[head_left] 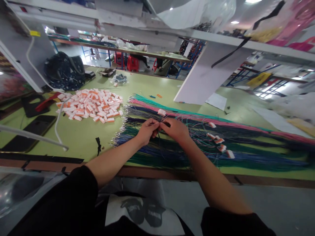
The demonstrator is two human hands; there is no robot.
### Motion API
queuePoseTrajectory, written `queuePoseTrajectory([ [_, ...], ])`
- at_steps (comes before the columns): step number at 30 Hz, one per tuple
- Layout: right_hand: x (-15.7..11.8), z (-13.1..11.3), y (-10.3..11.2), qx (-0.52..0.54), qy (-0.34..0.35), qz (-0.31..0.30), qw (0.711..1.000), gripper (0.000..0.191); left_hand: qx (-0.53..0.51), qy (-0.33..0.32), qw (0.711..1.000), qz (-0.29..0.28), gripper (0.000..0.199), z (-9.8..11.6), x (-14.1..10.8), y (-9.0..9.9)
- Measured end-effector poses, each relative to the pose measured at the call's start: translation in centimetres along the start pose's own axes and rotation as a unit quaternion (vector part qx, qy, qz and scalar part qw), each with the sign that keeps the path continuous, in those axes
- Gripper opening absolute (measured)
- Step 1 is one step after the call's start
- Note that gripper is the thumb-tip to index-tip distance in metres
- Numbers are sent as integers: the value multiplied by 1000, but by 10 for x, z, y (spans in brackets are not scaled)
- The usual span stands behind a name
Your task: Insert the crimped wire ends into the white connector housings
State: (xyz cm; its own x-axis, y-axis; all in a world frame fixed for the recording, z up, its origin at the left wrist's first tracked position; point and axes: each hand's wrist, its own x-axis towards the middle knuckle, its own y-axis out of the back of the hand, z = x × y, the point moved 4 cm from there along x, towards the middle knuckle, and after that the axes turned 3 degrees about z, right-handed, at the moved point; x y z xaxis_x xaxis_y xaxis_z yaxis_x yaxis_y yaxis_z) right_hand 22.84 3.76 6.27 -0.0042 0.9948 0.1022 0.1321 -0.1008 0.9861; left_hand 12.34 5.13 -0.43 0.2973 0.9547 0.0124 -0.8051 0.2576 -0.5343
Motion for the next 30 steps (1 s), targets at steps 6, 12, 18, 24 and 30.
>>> queuePoseTrajectory([
  [6,-2,6,-1,95,119,-47,987,29,-24,30,999,25,22,1,1,0],
  [12,3,9,-10,146,105,43,983,27,-42,86,994,51,15,7,3,3],
  [18,8,9,-21,219,145,230,937,17,-52,156,986,-12,19,9,3,0],
  [24,11,22,-42,449,89,209,864,13,-51,197,978,-35,26,6,4,0],
  [30,11,26,-44,523,41,195,828,11,-54,214,974,-55,20,6,7,1],
])
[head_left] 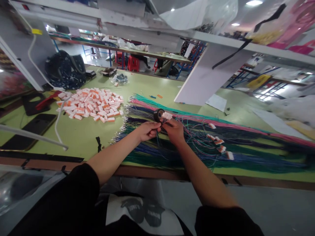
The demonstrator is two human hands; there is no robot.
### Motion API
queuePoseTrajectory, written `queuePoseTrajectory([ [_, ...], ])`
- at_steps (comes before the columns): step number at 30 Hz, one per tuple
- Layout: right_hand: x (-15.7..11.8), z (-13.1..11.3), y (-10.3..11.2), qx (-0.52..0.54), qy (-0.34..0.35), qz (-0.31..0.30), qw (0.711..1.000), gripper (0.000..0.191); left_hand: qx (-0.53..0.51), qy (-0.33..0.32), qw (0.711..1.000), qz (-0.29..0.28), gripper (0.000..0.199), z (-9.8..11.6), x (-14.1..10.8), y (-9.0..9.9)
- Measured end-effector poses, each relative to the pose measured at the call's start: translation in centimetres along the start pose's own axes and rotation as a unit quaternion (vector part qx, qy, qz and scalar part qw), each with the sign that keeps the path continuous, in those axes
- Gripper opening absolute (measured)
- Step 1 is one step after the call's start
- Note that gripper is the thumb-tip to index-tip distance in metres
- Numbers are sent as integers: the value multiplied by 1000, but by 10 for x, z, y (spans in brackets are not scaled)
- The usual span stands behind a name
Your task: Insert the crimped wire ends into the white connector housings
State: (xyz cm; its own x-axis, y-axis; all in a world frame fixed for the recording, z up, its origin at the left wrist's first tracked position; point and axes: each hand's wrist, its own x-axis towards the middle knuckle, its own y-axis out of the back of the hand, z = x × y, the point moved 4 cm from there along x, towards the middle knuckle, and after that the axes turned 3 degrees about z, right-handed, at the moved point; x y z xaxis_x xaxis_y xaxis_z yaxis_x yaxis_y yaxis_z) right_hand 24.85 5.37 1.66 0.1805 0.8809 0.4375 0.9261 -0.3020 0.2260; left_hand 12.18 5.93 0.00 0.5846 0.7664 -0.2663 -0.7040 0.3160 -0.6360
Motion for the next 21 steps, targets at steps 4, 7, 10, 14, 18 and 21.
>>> queuePoseTrajectory([
  [4,2,-8,-8,136,-87,-108,981,17,-7,-21,1000,-8,16,0,2,1],
  [7,1,-16,-12,209,-142,-111,961,21,-15,-81,997,-7,18,0,5,0],
  [10,-1,-19,-11,235,-200,-52,950,22,1,-145,989,-2,19,3,4,0],
  [14,0,-22,-4,191,-224,-32,955,26,90,-173,981,-21,7,13,-3,-1],
  [18,3,-29,3,31,-142,-37,989,24,209,-189,959,-19,12,20,-8,-2],
  [21,3,-37,0,-129,-35,-86,987,22,269,-215,938,28,12,21,-10,-1],
])
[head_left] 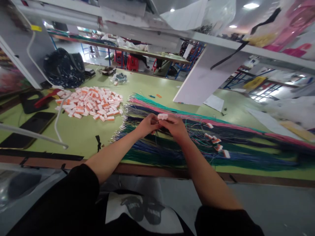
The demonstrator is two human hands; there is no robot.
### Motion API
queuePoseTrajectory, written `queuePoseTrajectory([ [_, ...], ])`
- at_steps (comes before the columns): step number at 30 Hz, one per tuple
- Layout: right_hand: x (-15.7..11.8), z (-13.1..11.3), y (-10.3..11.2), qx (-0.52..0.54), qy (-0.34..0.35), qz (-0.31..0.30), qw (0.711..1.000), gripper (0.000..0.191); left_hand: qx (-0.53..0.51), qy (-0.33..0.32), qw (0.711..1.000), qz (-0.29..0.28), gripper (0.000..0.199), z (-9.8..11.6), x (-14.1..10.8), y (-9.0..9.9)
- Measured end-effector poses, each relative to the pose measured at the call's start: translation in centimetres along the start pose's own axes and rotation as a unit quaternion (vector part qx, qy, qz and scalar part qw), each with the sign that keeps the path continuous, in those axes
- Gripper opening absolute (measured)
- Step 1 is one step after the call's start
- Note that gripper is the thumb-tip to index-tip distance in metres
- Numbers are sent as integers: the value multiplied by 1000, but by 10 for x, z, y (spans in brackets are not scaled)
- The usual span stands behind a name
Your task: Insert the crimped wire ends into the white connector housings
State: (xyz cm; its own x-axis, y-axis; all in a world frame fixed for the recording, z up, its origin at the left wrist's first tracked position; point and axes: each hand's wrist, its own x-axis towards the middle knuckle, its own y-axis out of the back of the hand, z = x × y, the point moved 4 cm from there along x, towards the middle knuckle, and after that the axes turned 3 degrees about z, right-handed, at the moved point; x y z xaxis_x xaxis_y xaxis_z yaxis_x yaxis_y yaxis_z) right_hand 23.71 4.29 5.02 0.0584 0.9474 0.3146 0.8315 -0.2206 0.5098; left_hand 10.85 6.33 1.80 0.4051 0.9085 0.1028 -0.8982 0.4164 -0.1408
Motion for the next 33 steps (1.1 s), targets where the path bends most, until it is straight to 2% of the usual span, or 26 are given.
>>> queuePoseTrajectory([
  [3,-2,-6,-5,-168,84,-44,981,20,65,-31,996,46,9,1,-1,3],
  [5,-4,-5,-9,-234,102,-74,964,25,132,-58,987,77,8,2,0,5],
  [8,-3,-3,-12,-308,79,-86,944,36,235,-108,958,125,12,4,0,5],
  [11,1,-3,-13,-376,39,-98,920,42,298,-116,936,149,13,1,1,3],
  [16,9,-11,-20,-470,33,-175,865,31,271,-77,947,153,12,-4,2,4],
  [20,10,-13,-26,-512,27,-169,842,35,246,-35,954,170,27,-7,5,6],
  [22,5,-18,-28,-534,71,-150,829,36,232,-8,957,173,31,-10,7,5],
  [24,-6,-28,-32,-548,149,-146,810,34,217,19,961,173,33,-14,9,5],
  [27,-29,-47,-37,-514,268,-195,791,30,206,40,961,182,32,-14,11,7],
  [29,-37,-57,-34,-478,298,-204,801,28,209,37,960,184,31,-9,11,9],
  [30,-36,-60,-28,-464,286,-179,819,29,210,31,961,180,29,-6,10,9],
  [33,-17,-50,7,-408,127,6,904,28,245,-28,959,140,9,3,5,-2],
])
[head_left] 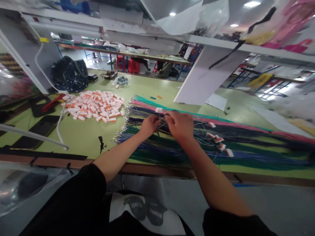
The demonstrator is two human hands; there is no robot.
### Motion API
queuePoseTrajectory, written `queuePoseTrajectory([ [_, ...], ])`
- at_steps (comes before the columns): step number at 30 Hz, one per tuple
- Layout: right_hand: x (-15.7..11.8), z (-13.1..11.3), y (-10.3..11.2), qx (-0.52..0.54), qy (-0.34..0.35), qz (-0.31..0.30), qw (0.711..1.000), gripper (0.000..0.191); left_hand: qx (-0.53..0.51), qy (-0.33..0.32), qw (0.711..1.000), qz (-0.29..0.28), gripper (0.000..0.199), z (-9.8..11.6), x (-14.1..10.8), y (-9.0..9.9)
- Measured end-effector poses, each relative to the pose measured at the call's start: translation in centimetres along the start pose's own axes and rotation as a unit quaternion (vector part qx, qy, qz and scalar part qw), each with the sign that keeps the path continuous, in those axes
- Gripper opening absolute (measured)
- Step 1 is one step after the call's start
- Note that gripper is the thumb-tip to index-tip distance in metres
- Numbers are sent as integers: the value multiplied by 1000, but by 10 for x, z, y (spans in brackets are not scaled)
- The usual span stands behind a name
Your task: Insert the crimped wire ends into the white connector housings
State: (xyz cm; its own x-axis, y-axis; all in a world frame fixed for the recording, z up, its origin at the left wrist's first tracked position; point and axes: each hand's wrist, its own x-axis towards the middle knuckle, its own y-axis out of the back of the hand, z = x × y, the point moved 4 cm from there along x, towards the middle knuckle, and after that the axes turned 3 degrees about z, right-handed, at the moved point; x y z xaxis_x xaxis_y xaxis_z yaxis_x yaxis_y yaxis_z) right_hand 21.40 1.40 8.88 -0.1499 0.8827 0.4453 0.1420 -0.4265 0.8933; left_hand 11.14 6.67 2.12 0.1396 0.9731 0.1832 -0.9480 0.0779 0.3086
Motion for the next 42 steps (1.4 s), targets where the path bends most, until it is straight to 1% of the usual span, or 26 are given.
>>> queuePoseTrajectory([
  [1,2,14,1,45,-58,19,997,31,25,-40,999,-8,5,5,-4,-3],
  [2,3,24,-1,100,-84,24,991,36,54,-79,995,-18,15,10,-8,-7],
  [4,0,37,-4,200,-96,29,975,41,112,-135,984,-40,31,18,-16,-16],
  [5,-4,39,-5,235,-94,36,967,38,134,-143,979,-55,33,20,-19,-19],
  [6,-9,40,-5,256,-98,50,961,35,152,-146,975,-71,30,22,-22,-23],
  [8,-23,39,-2,258,-121,78,955,29,180,-149,967,-100,18,25,-25,-26],
  [10,-37,40,6,240,-146,99,955,27,195,-154,961,-122,11,28,-28,-25],
  [12,-51,50,18,205,-181,118,955,29,196,-179,955,-130,11,30,-31,-20],
  [14,-66,70,33,132,-243,135,952,32,188,-217,950,-120,14,34,-33,-11],
  [16,-83,99,47,18,-333,136,933,36,206,-213,949,-112,24,33,-35,-2],
  [18,-100,127,56,-92,-421,115,895,40,252,-198,938,-130,27,32,-36,5],
  [19,-107,140,56,-133,-451,94,878,42,280,-196,929,-143,27,31,-37,8],
  [21,-115,159,45,-173,-471,2,865,44,334,-207,904,-168,26,28,-39,14],
  [23,-117,169,28,-187,-451,-97,867,44,376,-233,876,-192,25,21,-45,21],
  [24,-117,171,21,-197,-437,-130,868,43,389,-251,862,-204,26,15,-49,24],
  [25,-114,172,16,-207,-420,-149,871,43,398,-269,849,-221,29,9,-54,27],
  [26,-111,172,14,-219,-405,-155,874,43,404,-280,837,-239,34,1,-60,30],
  [28,-102,168,18,-237,-384,-148,880,43,415,-293,824,-251,45,-14,-71,38],
  [29,-98,166,22,-240,-381,-142,881,43,419,-297,822,-245,45,-21,-75,42],
  [31,-89,161,34,-231,-388,-143,881,44,419,-309,824,-221,39,-30,-81,51],
  [34,-71,153,51,-228,-397,-138,878,46,405,-325,834,-187,35,-37,-82,65],
  [36,-52,147,58,-249,-377,-118,884,43,393,-334,836,-185,35,-40,-80,73],
  [37,-40,145,59,-255,-355,-108,893,43,387,-338,837,-190,35,-42,-79,76],
  [39,-10,139,51,-233,-291,-98,923,42,370,-346,839,-199,35,-45,-76,81],
  [41,24,135,31,-176,-214,-99,956,42,349,-348,845,-206,35,-49,-74,85],
  [42,41,133,17,-149,-186,-106,965,42,338,-348,849,-210,36,-51,-74,86],
])
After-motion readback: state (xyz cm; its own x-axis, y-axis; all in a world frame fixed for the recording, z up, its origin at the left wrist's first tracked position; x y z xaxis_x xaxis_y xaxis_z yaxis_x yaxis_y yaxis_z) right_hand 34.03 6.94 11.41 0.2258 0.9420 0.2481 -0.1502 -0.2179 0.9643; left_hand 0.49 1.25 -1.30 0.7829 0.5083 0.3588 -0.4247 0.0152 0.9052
